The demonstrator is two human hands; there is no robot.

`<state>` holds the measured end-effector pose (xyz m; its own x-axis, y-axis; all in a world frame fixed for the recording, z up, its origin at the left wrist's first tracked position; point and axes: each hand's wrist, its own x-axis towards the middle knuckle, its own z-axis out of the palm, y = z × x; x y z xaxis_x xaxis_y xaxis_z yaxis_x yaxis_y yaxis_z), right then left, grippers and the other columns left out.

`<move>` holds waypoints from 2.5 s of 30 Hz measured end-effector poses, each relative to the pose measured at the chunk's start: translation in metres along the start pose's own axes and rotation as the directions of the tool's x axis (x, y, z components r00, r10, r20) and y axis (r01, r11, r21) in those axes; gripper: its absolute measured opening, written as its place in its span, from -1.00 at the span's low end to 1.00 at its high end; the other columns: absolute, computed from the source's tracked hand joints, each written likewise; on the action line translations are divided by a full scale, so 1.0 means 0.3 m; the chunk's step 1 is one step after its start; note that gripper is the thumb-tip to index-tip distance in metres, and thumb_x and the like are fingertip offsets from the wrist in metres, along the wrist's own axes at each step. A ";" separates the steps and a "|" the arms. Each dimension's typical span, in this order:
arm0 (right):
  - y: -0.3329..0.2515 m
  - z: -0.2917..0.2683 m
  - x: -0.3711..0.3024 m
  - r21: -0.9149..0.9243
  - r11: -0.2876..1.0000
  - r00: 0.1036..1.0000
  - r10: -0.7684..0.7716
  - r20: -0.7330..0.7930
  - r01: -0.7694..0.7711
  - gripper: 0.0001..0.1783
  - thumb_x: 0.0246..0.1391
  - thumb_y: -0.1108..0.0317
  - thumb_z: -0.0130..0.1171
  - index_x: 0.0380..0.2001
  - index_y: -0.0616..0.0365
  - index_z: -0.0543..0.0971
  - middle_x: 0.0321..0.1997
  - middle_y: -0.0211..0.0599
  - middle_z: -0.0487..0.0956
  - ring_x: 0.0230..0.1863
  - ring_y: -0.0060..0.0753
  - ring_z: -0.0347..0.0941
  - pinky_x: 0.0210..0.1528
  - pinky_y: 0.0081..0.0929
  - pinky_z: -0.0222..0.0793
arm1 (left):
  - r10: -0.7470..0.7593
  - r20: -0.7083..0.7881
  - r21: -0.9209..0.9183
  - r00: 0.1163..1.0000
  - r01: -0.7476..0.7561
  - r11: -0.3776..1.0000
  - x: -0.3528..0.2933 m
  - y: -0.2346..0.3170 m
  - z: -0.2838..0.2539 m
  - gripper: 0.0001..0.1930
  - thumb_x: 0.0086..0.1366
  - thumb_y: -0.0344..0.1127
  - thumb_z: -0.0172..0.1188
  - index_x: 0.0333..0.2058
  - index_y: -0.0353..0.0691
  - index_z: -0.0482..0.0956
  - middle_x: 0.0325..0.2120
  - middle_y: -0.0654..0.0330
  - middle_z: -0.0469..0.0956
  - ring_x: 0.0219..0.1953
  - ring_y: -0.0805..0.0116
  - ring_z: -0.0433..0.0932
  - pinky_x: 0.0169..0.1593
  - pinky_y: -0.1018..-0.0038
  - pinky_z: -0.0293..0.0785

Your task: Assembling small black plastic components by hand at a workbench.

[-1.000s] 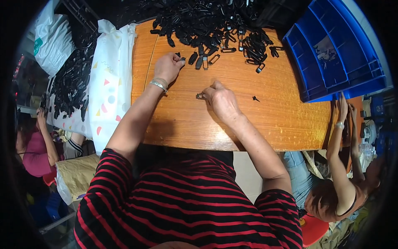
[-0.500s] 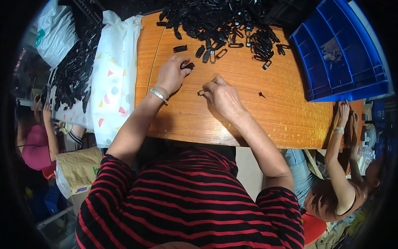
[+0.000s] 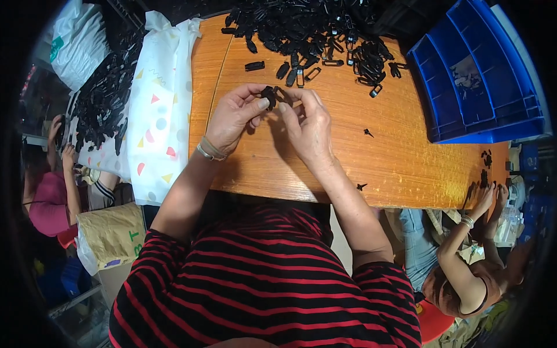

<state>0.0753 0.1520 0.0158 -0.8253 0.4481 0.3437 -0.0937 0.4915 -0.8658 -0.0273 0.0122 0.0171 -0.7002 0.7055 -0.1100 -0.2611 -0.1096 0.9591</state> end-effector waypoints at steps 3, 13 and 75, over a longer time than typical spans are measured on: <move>-0.015 0.014 0.005 0.038 0.998 0.998 -0.051 -0.022 0.051 -0.77 0.08 0.52 0.22 -0.16 0.27 0.53 -0.34 -0.39 0.51 -0.47 -0.67 0.42 -0.42 -0.68 0.35 | 0.043 -0.013 0.000 0.999 -0.043 0.999 -0.013 0.012 0.023 -0.71 0.29 -0.38 0.19 -0.03 -0.29 0.47 -0.45 0.34 0.54 -0.56 0.71 0.41 -0.53 0.81 0.30; -0.008 0.029 -0.025 -0.063 0.990 0.992 -0.126 -0.030 0.124 -0.76 -0.03 0.52 0.30 -0.23 0.23 0.57 -0.35 -0.29 0.51 -0.49 -0.54 0.45 -0.47 -0.64 0.38 | 0.113 0.010 0.014 0.994 -0.113 0.993 -0.044 -0.035 0.027 -0.71 0.32 -0.39 0.14 0.00 -0.32 0.49 -0.37 0.31 0.57 -0.47 0.70 0.44 -0.45 0.78 0.36; 0.027 0.032 0.044 -0.111 0.933 0.939 -0.333 0.085 0.341 -0.70 0.24 0.38 0.08 -0.01 0.28 0.52 -0.37 -0.34 0.52 -0.42 -0.59 0.40 -0.37 -0.64 0.36 | 0.128 -0.095 -0.295 0.987 -0.151 0.943 -0.021 -0.101 -0.001 -0.70 0.27 -0.42 0.21 -0.03 -0.27 0.47 -0.37 0.29 0.55 -0.42 0.63 0.46 -0.46 0.74 0.28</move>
<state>0.0584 0.1547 0.0097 -0.7909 0.1937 0.5805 -0.3073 0.6946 -0.6504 -0.0151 0.0109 -0.0114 -0.7876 0.6161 -0.0101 -0.3368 -0.4167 0.8444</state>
